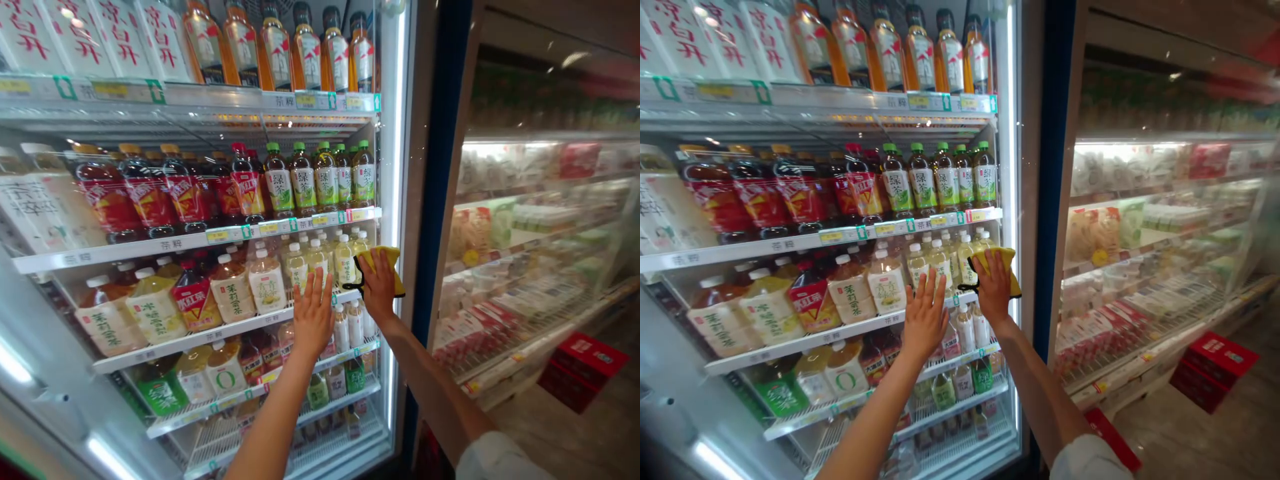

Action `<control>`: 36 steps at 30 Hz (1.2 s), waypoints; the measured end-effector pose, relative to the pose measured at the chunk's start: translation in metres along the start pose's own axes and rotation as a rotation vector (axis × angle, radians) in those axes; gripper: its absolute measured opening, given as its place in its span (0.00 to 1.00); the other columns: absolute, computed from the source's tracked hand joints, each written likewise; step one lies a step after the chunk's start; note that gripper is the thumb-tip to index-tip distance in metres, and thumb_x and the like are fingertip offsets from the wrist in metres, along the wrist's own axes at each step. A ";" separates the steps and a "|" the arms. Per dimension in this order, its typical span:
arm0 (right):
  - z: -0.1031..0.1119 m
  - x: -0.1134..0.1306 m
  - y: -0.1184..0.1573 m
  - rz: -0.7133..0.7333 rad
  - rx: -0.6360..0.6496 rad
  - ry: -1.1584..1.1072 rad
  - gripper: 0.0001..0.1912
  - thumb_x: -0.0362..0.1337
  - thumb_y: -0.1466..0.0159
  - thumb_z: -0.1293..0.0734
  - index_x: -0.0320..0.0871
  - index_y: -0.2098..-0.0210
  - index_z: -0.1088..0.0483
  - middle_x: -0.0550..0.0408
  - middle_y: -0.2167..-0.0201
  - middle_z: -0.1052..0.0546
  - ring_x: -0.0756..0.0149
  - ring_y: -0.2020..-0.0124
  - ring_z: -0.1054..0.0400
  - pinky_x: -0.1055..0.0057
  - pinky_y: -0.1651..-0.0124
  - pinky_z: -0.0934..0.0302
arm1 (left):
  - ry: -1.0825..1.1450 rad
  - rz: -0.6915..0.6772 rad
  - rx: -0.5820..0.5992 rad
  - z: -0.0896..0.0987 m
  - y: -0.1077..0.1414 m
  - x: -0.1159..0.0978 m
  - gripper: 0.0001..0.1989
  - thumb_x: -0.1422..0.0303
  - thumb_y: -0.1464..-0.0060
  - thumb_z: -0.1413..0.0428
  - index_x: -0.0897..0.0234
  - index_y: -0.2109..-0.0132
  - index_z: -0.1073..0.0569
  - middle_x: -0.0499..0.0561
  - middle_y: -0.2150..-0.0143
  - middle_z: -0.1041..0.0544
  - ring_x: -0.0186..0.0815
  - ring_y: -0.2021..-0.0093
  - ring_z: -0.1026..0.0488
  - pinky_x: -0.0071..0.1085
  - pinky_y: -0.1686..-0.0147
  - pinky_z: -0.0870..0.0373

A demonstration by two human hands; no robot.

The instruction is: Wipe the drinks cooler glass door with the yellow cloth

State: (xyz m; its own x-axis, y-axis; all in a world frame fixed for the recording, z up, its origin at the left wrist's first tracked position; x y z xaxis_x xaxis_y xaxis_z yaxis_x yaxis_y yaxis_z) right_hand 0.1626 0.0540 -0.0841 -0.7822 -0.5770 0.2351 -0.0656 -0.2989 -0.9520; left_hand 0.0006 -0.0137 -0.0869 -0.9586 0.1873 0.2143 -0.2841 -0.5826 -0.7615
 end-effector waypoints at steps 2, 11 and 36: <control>0.003 -0.010 -0.015 0.046 0.038 -0.002 0.33 0.24 0.33 0.44 0.54 0.32 0.38 0.52 0.29 0.39 0.54 0.25 0.55 0.45 0.29 0.49 | 0.008 0.010 -0.006 -0.002 -0.003 -0.004 0.46 0.71 0.43 0.44 0.62 0.24 0.59 0.59 0.23 0.59 0.46 0.23 0.64 0.56 0.27 0.64; 0.014 -0.049 0.026 -0.104 -0.030 0.041 0.31 0.25 0.31 0.45 0.46 0.30 0.41 0.42 0.28 0.41 0.52 0.25 0.58 0.43 0.30 0.48 | 0.047 -0.023 -0.010 -0.025 0.004 -0.029 0.45 0.74 0.44 0.44 0.61 0.25 0.57 0.57 0.24 0.54 0.44 0.23 0.61 0.53 0.26 0.65; 0.009 -0.100 0.089 -0.282 -0.009 -0.080 0.26 0.34 0.26 0.48 0.47 0.30 0.41 0.48 0.26 0.46 0.55 0.24 0.60 0.47 0.28 0.50 | 0.125 0.013 0.045 -0.058 0.038 -0.061 0.44 0.75 0.43 0.46 0.59 0.25 0.57 0.56 0.23 0.55 0.46 0.23 0.59 0.55 0.27 0.62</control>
State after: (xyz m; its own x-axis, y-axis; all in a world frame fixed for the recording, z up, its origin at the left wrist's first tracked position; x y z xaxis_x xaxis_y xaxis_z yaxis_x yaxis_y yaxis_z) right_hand 0.2406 0.0784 -0.1911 -0.6810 -0.5303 0.5050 -0.2791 -0.4496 -0.8485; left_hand 0.0489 -0.0018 -0.1645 -0.9535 0.2748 0.1241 -0.2744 -0.6204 -0.7347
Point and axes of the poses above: each hand's wrist, its own y-axis away from the middle knuckle, its own z-axis out of the back of the hand, x = y × z, the point moved 9 cm from there along -y, towards the middle knuckle
